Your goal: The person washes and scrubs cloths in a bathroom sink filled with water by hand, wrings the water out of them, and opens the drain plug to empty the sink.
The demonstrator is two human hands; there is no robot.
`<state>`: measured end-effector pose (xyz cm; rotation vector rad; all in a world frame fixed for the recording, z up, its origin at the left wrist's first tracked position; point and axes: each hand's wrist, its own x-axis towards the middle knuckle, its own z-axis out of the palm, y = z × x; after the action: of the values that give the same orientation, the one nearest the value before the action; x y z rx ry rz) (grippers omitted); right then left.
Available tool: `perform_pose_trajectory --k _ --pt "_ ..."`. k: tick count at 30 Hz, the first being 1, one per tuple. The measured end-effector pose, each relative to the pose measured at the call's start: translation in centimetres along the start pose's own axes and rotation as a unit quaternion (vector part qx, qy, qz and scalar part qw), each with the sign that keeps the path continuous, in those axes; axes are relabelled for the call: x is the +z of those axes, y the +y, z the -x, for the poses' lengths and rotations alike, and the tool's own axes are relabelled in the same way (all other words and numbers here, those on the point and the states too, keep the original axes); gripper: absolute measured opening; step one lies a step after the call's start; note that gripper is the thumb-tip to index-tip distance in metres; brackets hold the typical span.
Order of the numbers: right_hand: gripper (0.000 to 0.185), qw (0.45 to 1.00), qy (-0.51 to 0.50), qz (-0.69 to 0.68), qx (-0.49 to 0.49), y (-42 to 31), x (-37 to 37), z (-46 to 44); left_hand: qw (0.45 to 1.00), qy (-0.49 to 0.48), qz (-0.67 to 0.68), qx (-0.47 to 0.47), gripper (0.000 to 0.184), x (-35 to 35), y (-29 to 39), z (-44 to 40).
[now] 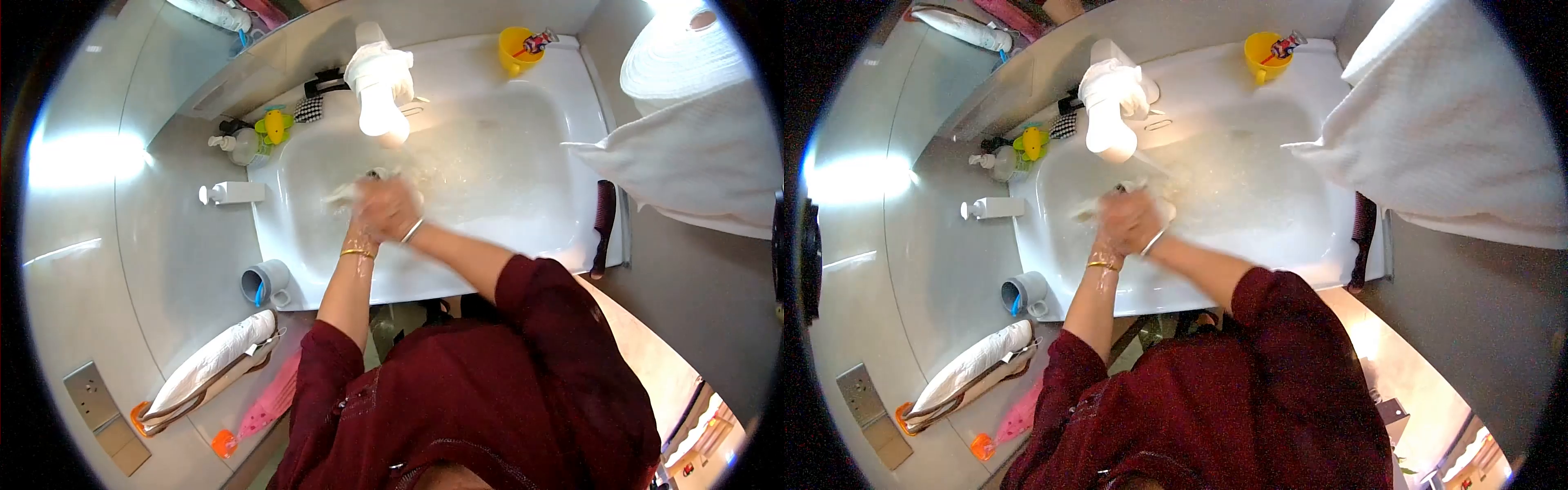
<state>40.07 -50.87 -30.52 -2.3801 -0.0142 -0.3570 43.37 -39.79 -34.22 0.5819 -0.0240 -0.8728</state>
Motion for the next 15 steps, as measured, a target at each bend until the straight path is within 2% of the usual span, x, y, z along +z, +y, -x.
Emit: perform_pose_trajectory --k 1,2,3,4,5,8,9,10,11,14,15 --pt "0.027 0.987 -0.042 0.120 0.099 3.9 -0.8 -0.6 0.997 0.065 -0.037 -0.034 0.050 1.4 0.9 0.0" --pt "0.027 0.965 -0.063 0.130 0.217 8.7 -1.3 -0.7 0.987 0.131 -0.074 -0.065 0.048 2.6 1.8 0.1" --pt "0.028 0.948 -0.052 0.108 0.296 11.6 -2.0 0.4 0.969 0.198 -0.110 -0.099 0.047 3.4 2.6 0.6" --pt "0.031 0.953 -0.032 0.132 0.271 12.7 -3.0 1.8 0.966 0.210 -0.116 -0.092 0.048 4.1 3.3 1.3" --pt "0.031 0.924 -0.014 0.101 0.368 15.9 -0.7 2.5 0.964 0.220 -0.119 -0.084 0.050 4.7 3.8 2.4" --pt "0.028 0.961 -0.155 0.078 0.217 12.0 1.3 1.4 0.944 0.285 -0.124 -0.116 0.054 3.3 4.0 2.5" --pt "0.023 0.962 -0.045 -0.074 0.259 6.9 0.9 0.8 0.935 0.308 -0.120 -0.132 0.054 3.7 3.3 1.8" --pt "0.021 0.980 -0.020 -0.088 0.176 4.1 2.6 0.8 0.925 0.331 -0.117 -0.147 0.053 4.1 2.6 1.3" --pt "0.019 0.991 0.002 -0.099 0.090 1.4 4.5 0.8 0.954 0.267 -0.099 -0.090 0.051 4.5 1.9 1.0" --pt "0.017 0.987 0.057 -0.149 0.037 -6.2 -2.5 0.4 0.993 0.066 -0.032 0.089 0.045 5.4 -0.2 0.5" --pt "0.015 0.970 0.209 -0.064 -0.107 -1.2 1.7 0.7 0.988 0.147 -0.044 0.020 0.043 5.3 -0.4 0.4"
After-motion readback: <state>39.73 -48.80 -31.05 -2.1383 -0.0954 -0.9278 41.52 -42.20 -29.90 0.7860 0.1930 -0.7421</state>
